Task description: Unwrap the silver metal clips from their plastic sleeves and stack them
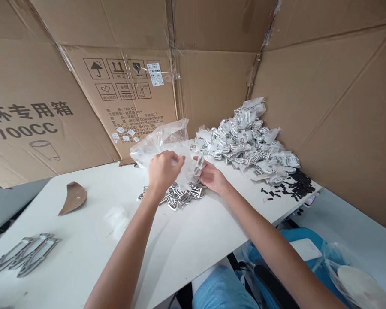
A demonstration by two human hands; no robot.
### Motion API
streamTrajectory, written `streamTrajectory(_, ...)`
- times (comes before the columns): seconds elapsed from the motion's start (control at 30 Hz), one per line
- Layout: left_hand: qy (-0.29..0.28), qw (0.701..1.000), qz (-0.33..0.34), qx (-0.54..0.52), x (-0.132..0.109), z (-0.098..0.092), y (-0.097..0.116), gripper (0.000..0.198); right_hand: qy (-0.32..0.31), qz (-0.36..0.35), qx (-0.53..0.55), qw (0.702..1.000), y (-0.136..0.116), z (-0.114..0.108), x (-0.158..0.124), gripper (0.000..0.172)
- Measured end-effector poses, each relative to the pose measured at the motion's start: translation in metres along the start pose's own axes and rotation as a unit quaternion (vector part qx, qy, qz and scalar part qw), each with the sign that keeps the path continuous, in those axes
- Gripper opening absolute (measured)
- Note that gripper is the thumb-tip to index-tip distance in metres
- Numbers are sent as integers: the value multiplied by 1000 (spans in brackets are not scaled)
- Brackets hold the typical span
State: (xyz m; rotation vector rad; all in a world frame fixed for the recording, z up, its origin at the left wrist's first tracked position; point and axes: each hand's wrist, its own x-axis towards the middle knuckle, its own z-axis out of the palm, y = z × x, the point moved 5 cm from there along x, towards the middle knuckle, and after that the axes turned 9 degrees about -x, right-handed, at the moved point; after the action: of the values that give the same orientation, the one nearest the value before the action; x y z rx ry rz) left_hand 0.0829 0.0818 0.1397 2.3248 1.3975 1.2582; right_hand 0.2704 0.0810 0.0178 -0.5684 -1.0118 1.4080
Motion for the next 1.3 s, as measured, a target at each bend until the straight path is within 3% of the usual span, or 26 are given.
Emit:
streamTrajectory(0.17, -59, 997, 19, -47, -7, 15, 17, 31, -42, 7, -45, 998, 4, 12, -3, 32)
streamTrajectory(0.27, -101, 994, 12, -42, -7, 16, 17, 36, -13, -1, -56, 998, 4, 10, -2, 34)
streamTrajectory(0.37, -148, 986, 50, -51, -7, 16, 17, 36, 17, -7, -80, 997, 4, 4, 0, 35)
streamTrajectory(0.67, -176, 980, 65, -63, -3, 15, 12, 27, 62, -17, -125, 990, 9, -3, 3, 47)
streamTrajectory(0.9, -190, 979, 66, -31, -2, 14, 8, 23, 66, -9, -139, 988, 5, -2, 2, 53)
streamTrajectory(1.1, -197, 976, 80, 47, -5, 15, 9, 25, 75, -5, -136, 988, 4, -3, 2, 47)
streamTrajectory(1.3, -96, 993, 64, -23, 1, 9, 12, 23, 101, -33, -133, 985, -2, -7, 3, 46)
